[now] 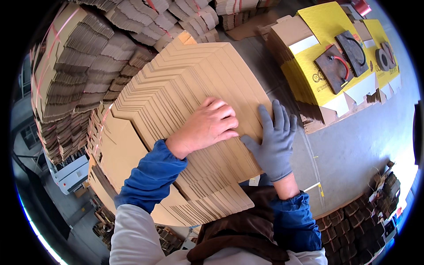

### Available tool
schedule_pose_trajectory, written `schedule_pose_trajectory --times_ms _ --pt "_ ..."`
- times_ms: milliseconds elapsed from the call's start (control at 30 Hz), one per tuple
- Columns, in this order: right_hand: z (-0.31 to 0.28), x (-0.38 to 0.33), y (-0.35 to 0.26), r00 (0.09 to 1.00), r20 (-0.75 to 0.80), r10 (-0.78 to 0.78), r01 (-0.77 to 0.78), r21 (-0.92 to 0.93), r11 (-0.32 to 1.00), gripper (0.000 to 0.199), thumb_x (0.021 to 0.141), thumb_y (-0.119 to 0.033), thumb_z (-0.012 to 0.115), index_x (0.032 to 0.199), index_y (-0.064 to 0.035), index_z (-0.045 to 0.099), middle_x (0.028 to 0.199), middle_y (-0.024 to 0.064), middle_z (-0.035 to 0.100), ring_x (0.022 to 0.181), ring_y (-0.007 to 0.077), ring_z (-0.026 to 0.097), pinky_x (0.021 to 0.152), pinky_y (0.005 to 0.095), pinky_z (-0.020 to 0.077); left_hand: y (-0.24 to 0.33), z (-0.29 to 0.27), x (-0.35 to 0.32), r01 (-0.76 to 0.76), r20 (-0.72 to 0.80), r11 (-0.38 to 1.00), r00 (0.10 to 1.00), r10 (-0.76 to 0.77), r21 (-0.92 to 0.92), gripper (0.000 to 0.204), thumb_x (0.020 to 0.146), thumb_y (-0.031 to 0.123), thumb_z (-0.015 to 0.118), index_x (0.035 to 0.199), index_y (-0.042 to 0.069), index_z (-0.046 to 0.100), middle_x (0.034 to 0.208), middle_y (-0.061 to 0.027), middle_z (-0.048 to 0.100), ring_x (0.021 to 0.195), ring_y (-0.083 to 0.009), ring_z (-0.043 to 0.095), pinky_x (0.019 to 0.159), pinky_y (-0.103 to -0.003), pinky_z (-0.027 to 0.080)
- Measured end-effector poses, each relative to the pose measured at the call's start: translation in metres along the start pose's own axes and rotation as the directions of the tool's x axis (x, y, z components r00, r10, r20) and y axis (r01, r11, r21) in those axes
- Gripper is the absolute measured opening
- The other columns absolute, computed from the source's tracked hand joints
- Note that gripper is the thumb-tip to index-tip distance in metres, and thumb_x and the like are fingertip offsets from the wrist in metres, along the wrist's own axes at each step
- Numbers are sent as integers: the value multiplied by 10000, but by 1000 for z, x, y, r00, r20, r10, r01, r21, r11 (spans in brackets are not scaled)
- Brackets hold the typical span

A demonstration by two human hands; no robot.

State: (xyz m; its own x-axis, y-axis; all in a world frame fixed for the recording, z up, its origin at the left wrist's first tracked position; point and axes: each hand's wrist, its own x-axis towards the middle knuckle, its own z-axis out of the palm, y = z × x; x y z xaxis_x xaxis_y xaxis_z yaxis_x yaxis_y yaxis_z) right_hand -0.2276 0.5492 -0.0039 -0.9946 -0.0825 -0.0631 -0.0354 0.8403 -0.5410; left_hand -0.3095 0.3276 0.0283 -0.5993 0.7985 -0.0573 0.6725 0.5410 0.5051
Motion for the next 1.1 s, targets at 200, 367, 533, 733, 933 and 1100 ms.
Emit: schedule_pose_trajectory --times_ms 200,367,533,733,933,1100 --pt "2 0 -1 1000 -1 10 -10 -21 1000 871 813 -529 804 1523 -133 495 1597 235 407 1477 400 383 1208 666 229 -1 0 1 2 -8 1000 1000 -2 -20 240 864 308 814 897 142 644 993 7 581 1043 -234 553 1008 -410 431" --pt "2 1 -1 1000 -5 -1 1 -3 1000 914 797 -462 843 1547 -97 470 1624 262 385 1463 451 400 1219 605 251 -1 -2 0 3 -14 1000 1000 -3 -20 238 864 312 810 903 146 644 984 8 579 1036 -231 558 1008 -411 428" --pt "0 1 -1 1000 13 6 -6 -2 1000 915 798 -450 843 1552 -95 465 1626 274 375 1471 451 391 1221 603 246 -1 -2 0 13 13 999 1000 -12 -31 240 864 321 808 902 149 646 989 12 584 1044 -229 557 1018 -413 425" --pt "1 1 2 1000 15 8 -8 21 1000 928 790 -456 847 1554 -96 462 1631 273 370 1472 453 388 1224 603 236 -1 -1 -4 21 31 1000 999 -21 -20 237 872 332 803 903 154 651 998 18 591 1066 -224 547 1031 -413 423" --pt "1 1 1 1000 24 13 -13 5 1000 927 784 -451 852 1552 -101 467 1631 268 373 1469 449 391 1222 593 243 -1 -1 -5 15 26 1000 1000 -15 -27 239 873 334 803 900 153 648 1000 22 592 1063 -223 547 1026 -410 424" --pt "0 1 1 1000 8 8 -8 19 1000 924 783 -450 854 1547 -100 471 1628 268 378 1464 446 396 1218 593 246 -2 -1 -6 8 19 1000 1000 -8 -21 241 871 331 805 896 152 645 1000 20 593 1060 -224 550 1017 -409 426"
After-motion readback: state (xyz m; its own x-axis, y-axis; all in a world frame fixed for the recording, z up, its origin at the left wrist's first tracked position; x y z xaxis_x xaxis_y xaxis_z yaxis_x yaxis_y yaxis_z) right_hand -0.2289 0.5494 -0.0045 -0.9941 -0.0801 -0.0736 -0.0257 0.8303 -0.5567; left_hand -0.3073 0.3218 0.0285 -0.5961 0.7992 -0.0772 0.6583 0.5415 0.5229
